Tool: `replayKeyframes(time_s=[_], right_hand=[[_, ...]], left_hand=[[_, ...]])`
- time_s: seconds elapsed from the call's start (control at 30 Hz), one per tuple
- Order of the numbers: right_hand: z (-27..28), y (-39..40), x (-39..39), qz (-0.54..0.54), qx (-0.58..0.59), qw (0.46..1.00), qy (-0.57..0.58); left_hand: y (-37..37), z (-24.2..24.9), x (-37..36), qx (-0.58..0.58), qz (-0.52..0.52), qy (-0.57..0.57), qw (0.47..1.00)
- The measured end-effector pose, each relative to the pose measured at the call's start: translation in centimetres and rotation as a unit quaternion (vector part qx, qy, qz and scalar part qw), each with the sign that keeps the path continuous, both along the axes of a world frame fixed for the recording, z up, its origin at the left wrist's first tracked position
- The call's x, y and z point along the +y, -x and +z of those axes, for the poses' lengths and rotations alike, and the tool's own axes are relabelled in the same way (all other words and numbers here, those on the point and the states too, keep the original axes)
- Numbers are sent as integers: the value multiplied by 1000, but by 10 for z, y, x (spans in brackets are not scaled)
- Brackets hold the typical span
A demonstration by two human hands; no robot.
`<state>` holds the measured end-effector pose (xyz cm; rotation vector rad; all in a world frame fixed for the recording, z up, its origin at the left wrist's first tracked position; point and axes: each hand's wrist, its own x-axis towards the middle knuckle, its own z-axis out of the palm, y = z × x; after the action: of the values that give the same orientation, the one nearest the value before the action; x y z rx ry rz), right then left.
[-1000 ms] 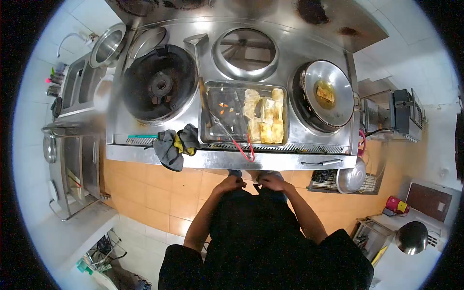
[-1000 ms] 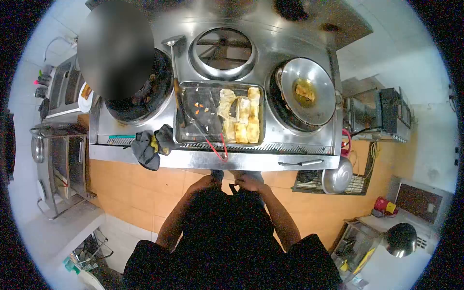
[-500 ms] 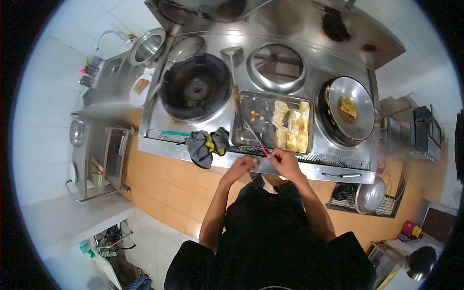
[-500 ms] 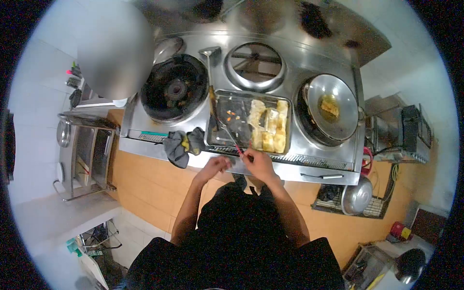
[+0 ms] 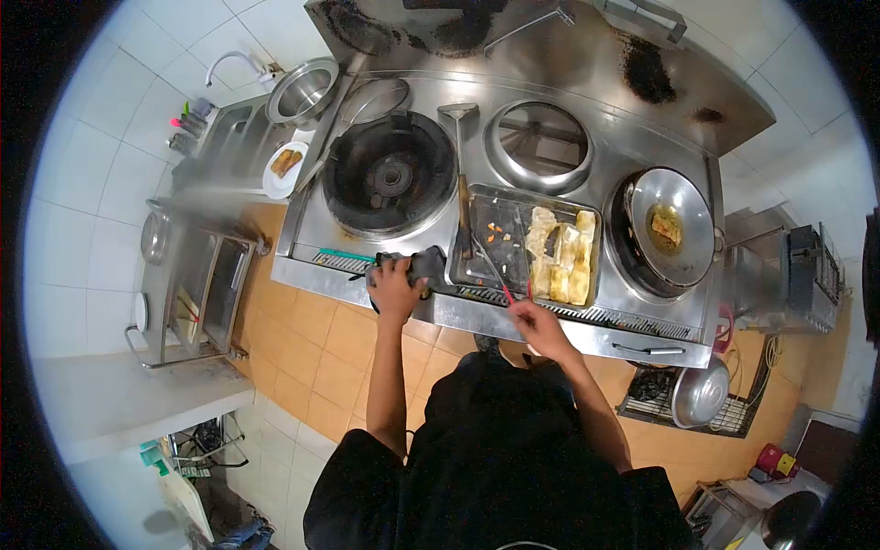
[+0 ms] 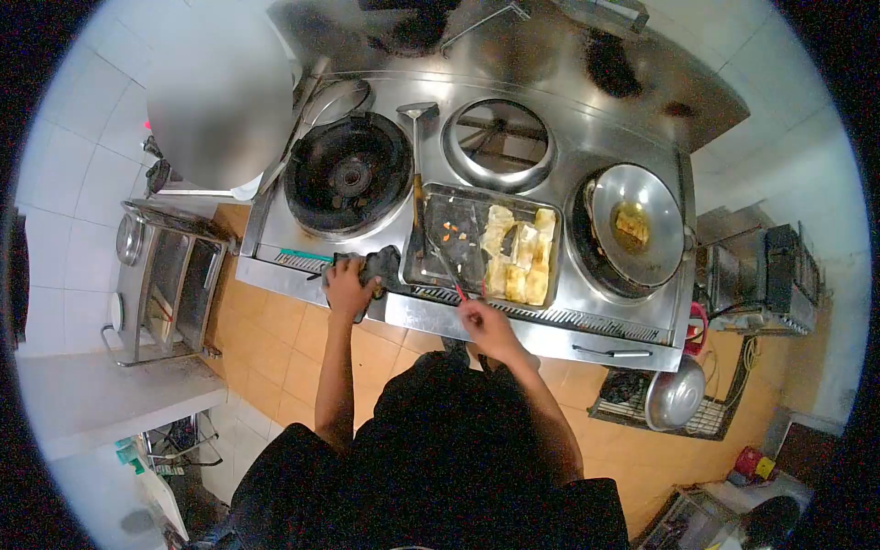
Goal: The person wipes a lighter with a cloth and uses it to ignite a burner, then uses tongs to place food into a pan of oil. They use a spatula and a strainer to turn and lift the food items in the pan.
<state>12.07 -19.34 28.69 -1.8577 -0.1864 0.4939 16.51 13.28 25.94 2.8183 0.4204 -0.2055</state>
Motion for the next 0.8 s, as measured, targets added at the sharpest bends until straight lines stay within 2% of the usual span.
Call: replayKeyframes(time_s=[0.07,0.13,0.2,0.27,0.3,0.33,0.4,0.43,0.47,0.5,0.53,0.57,0.6,0.63,0.67,0.7,0.73,0.77,0.8], right_hand=[[7,-19,37,45,-98,994,1],[21,-45,84,119,-121,985,33],[15,-68,138,154,-184,965,106],[-16,-81,182,173,-222,940,192],[-21,-85,194,184,-233,924,241],[-28,-91,203,221,-179,922,263],[-36,-98,214,233,-161,926,250],[-45,-100,214,246,-136,927,248],[-54,-99,215,214,-132,939,235],[-51,-101,212,210,-139,939,233],[-48,-98,208,170,-145,960,168],[-44,-95,199,125,-153,975,102],[-29,-90,182,85,-140,986,36],[-11,-84,166,45,-131,990,-30],[-8,-77,145,28,-69,996,-56],[-2,-72,118,35,63,995,-75],[6,-66,87,51,-27,976,-212],[18,-52,43,15,71,990,-119],[9,-38,8,-45,211,943,-254]], left_hand=[[11,17,3,-6,21,-23,999],[21,19,11,11,33,-46,998],[32,0,15,7,32,-25,999],[31,-19,23,-19,16,-9,1000],[28,-13,21,-26,37,7,999],[27,-18,24,-51,33,-4,998],[27,-20,40,-79,26,-22,996],[27,-19,46,-122,58,37,990],[27,-21,48,-162,88,102,978],[29,-11,48,-250,98,180,946],[33,-19,57,-278,151,264,911],[38,-21,66,-264,184,289,902],[43,8,55,-233,281,433,824],[48,10,56,-255,282,474,794],[48,24,43,-230,273,543,760],[46,43,29,-204,264,607,721],[41,53,12,-193,253,613,723],[36,61,-10,-155,255,675,675],[32,63,-28,-114,258,729,623]])
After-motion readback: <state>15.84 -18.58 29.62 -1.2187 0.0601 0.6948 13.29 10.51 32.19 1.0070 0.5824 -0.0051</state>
